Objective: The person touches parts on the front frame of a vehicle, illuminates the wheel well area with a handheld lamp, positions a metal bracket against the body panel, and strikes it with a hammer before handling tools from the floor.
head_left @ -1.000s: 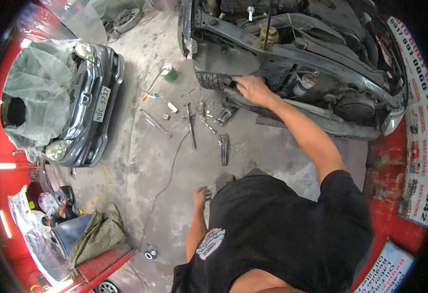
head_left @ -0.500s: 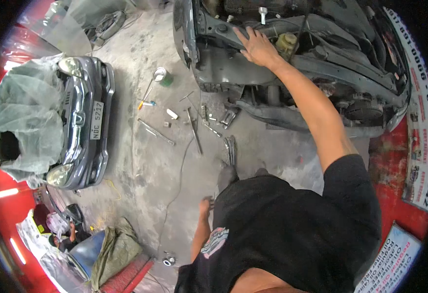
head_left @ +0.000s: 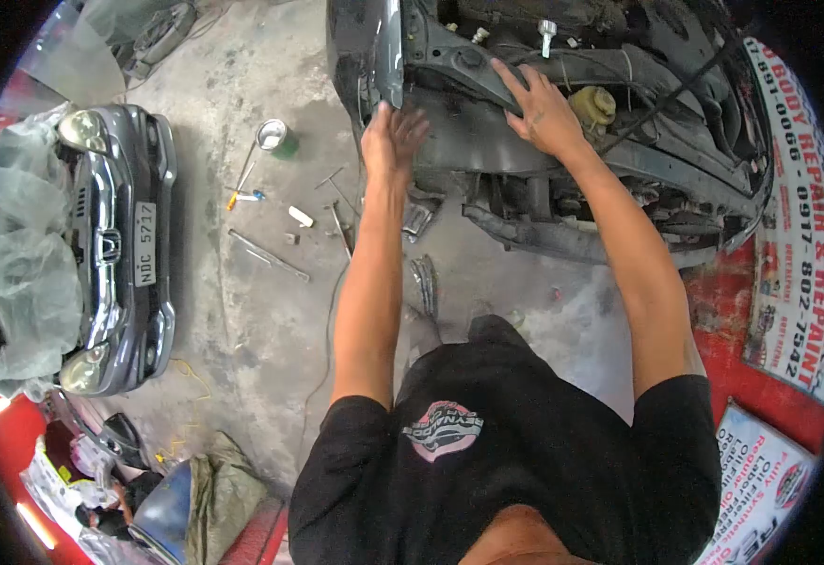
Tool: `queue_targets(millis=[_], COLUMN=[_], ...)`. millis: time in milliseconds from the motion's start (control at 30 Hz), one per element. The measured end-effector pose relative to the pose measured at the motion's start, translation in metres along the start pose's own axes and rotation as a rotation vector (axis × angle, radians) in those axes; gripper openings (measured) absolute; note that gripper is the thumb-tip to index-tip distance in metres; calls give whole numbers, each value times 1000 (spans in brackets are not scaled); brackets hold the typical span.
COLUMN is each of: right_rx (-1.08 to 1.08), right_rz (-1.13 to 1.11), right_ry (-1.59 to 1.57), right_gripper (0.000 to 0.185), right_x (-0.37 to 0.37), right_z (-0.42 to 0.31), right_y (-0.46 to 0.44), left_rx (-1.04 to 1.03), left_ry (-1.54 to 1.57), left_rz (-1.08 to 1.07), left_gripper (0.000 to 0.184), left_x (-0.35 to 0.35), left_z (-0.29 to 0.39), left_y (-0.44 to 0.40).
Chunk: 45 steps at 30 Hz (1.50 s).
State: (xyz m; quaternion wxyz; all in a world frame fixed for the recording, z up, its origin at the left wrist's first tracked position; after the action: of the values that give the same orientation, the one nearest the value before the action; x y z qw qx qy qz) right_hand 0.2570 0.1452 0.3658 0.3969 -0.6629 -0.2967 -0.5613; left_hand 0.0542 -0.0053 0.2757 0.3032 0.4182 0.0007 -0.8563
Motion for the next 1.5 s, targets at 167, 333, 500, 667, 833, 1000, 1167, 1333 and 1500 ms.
queue_targets(millis=[167, 333, 500, 667, 833, 1000, 1167, 1333, 1500], right_rx=[-11, -27, -27, -46, -38, -44, -50, -51, -36], right_rz=[-43, -33, -31, -30, -48, -41, -57, -57, -42], right_ry=[-40, -15, -23, -51, -30, -15, -39, -32, -27], right_gripper=[87, 92, 92, 92, 91, 89, 94, 94, 94], right_x=[7, 9, 6, 7, 7, 5, 4, 8, 4], right_z=[-4, -7, -6, -7, -11, -10, -10, -15, -8], right_y=[-5, -4, -2, -6, -8, -10, -11, -13, -10], left_rx=[-15, 49, 7, -43, -25, 127, -304, -305, -196], left_ry=[466, 440, 375, 387, 397, 80, -1050, -903, -1034], left_rz=[-63, 76, 143, 22, -14, 283, 677, 408, 404], left_gripper=[28, 25, 28, 33, 34, 36, 41, 48, 41], left_x=[-12, -24, -34, -20, 2, 47, 100, 114, 115], left_z=[5, 17, 23, 0, -33, -61, -75, -94, -87], left_y=[-46, -46, -37, -40, -27, -8, -28, -58, -61])
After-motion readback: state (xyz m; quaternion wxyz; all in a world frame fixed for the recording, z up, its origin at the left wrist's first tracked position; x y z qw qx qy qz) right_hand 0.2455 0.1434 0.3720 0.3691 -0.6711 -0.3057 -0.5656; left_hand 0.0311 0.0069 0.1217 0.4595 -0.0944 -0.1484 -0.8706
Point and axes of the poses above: each hand's wrist, its own y-axis away from the middle knuckle, its own x-axis out of the back of the hand, z = x × y, the point moved 1 cm from there along -y, towards the middle knuckle, and after that the axes turned 6 degrees about -y, right-handed, at the moved point
